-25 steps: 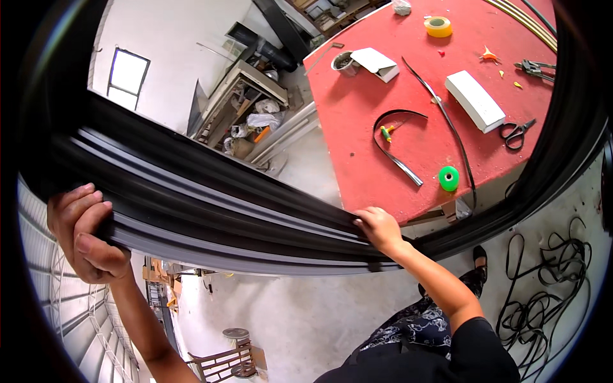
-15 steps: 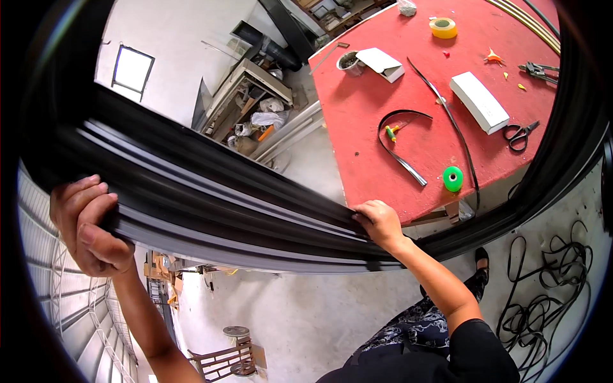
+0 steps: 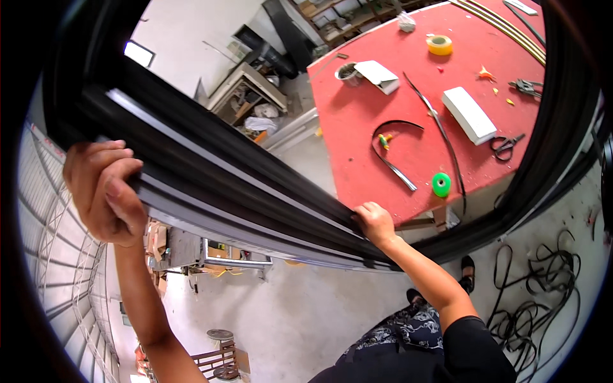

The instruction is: The person inserts a long black rubber seal into the channel of a grey metal window frame by hand, pressing it firmly into the groove and turning the frame to work along each side.

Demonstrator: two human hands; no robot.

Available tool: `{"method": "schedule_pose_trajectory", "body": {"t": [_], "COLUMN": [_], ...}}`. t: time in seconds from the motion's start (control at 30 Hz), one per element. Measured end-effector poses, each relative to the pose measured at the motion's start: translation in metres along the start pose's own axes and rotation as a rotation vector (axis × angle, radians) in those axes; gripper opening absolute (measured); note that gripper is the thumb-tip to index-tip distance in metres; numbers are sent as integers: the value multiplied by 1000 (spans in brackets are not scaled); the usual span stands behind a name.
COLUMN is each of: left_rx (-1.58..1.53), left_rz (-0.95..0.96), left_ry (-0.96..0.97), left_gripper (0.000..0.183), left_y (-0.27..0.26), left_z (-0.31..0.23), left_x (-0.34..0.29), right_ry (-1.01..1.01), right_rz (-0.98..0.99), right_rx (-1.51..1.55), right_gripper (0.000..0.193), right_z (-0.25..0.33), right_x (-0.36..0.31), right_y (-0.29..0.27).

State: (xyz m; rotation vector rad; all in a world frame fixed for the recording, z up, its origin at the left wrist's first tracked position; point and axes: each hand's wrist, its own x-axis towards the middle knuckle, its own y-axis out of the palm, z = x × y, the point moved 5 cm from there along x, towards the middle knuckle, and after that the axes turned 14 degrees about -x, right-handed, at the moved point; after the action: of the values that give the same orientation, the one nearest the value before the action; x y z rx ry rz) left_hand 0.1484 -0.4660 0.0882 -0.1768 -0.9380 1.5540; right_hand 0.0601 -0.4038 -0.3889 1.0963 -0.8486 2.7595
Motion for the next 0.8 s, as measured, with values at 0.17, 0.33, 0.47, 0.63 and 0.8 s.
{"method": "schedule_pose_trajectory", "body": {"t": [0.17,0.33,0.47,0.63,0.8], "left_rx": [85,84,-210,-524,-336], "left_rz": [50,191,304,577,1254], "left_ry": [27,-85,-298,-479,-441], "left_gripper": [31,30,15,19,26], "left_y": [-2,-15,87,231,370], "left_z": [-1,1,-76,-181,-239], "left_x": [-7,-4,33,26,-96], "right_ry": [68,127,347,812,1082], "right_rz": [63,211,128,187,417], "right_rx": [42,11,56,37,-45], "right_gripper": [12,13,16,19,21], "right_z": [-17,-15,-74,-129,-164], "right_x": [-22,-29,-44,-160,-292], "right_y": [6,15,-27,-98,-168]}}
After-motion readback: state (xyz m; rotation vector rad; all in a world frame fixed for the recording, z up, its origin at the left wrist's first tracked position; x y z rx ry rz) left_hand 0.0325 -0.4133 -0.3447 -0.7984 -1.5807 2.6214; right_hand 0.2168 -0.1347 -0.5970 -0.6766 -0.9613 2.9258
